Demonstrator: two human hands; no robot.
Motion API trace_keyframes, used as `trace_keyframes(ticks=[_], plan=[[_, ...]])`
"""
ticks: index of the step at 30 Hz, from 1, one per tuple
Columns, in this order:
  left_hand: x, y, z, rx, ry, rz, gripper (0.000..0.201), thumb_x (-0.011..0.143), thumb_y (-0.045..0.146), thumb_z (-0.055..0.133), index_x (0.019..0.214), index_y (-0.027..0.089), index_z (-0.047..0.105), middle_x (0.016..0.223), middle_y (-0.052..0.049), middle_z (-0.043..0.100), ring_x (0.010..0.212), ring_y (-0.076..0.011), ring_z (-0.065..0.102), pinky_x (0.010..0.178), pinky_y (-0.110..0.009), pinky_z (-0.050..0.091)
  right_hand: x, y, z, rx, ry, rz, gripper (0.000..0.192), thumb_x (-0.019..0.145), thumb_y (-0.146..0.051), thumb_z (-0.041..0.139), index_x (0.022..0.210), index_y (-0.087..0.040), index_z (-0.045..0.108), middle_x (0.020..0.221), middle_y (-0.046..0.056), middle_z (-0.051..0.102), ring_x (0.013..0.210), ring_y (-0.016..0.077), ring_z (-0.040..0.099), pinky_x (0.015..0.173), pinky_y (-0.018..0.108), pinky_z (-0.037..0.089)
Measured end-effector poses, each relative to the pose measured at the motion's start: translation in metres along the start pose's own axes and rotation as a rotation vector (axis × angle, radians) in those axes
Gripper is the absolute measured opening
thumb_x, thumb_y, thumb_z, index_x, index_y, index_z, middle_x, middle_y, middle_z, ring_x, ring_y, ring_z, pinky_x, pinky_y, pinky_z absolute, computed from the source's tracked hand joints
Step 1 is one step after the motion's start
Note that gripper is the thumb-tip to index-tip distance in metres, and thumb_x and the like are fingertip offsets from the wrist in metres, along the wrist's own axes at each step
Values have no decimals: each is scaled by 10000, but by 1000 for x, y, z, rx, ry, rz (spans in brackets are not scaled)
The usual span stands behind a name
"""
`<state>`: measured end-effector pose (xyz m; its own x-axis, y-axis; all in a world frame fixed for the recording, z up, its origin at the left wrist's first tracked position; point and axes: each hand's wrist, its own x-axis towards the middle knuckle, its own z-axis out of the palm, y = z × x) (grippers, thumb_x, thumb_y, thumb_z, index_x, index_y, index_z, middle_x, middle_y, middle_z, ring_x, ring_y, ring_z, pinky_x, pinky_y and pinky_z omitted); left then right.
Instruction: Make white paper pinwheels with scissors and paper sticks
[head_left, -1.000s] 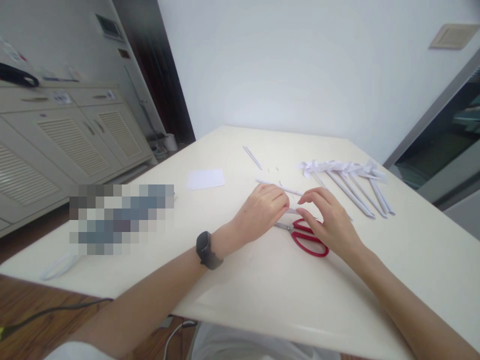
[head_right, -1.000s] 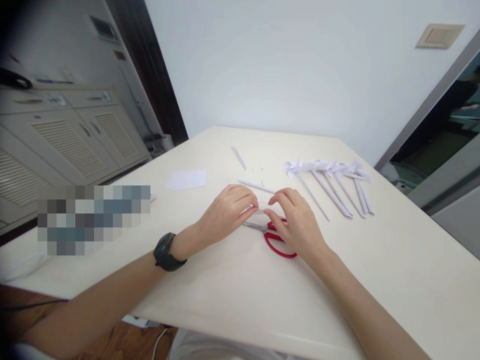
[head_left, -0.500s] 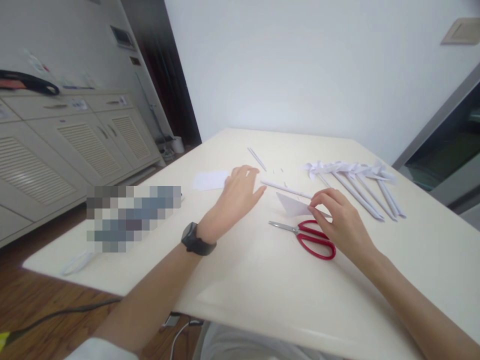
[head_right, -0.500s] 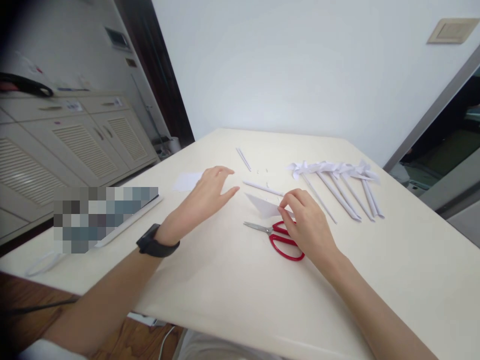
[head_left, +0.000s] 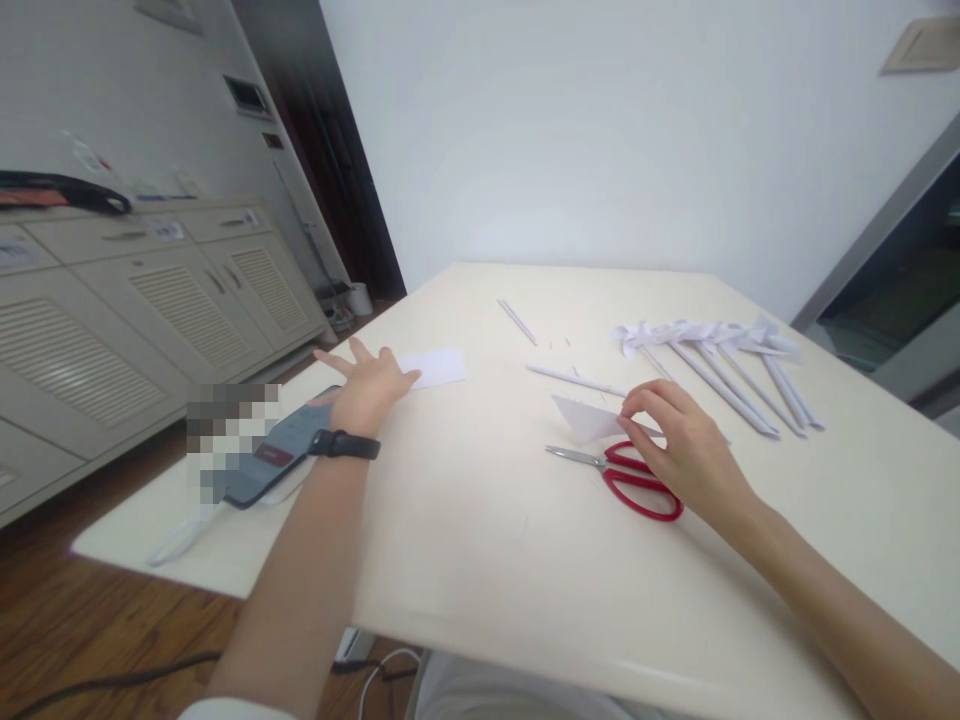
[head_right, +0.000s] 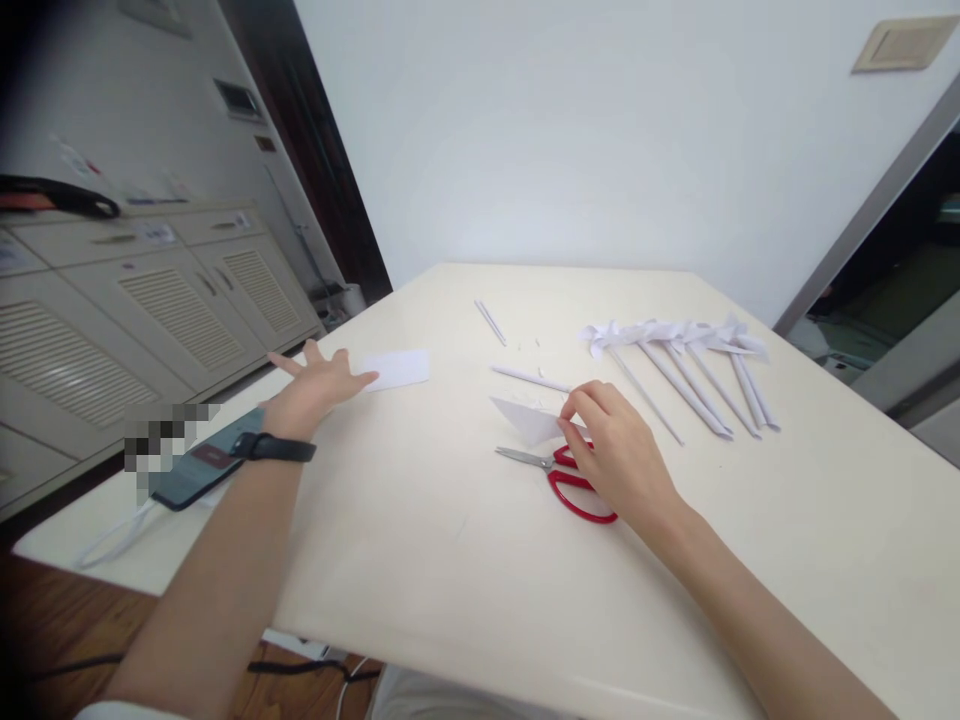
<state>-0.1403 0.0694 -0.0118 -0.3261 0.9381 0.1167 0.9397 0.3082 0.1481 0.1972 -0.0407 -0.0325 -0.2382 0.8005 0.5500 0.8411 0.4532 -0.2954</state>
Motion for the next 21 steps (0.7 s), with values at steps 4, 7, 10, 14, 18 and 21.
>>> trace_keyframes(ticks=[4,7,10,14,18,21], plan=[[-5,4,0,-29,11,-105,668,791,552,460,1323,148,453,1518,-207,144,1329,-553,-21,841,-804,236,0,0,0,10,2,-2,94,839,-128,499,849,-219,520,970,42,569,888,195,550,747,311,432],[-8,10,-3,-10,156,22,559,821,491,463,1224,109,534,1497,-243,168,1338,-537,-24,856,-812,184,0,-2,0,21,9,-6,95,840,-127,492,846,-217,521,963,46,571,884,197,547,728,309,428],[-14,28,-6,-133,307,304,478,839,395,475,1220,109,520,1418,-246,328,1338,-457,182,947,-717,250,0,-4,-2,40,17,-5,91,845,-133,478,837,-210,524,959,59,574,871,200,541,681,305,418],[-37,67,-4,-525,55,700,380,820,311,478,1174,194,550,1255,-93,549,1177,-238,493,978,-412,421,1,-6,-5,155,-6,54,91,858,-164,474,810,-208,537,852,42,598,787,185,550,645,300,406],[-67,95,4,-789,-449,915,428,755,225,537,1182,206,556,1232,-75,580,1102,-211,561,893,-346,483,4,-4,-5,456,-54,213,83,865,-235,503,804,-212,555,768,8,612,743,162,576,657,281,425],[-81,104,7,-889,-705,994,483,728,197,577,1211,198,549,1213,-88,603,1060,-216,591,890,-365,483,6,-1,-3,688,-72,320,96,849,-285,541,800,-204,554,750,2,590,712,147,561,634,266,415]])
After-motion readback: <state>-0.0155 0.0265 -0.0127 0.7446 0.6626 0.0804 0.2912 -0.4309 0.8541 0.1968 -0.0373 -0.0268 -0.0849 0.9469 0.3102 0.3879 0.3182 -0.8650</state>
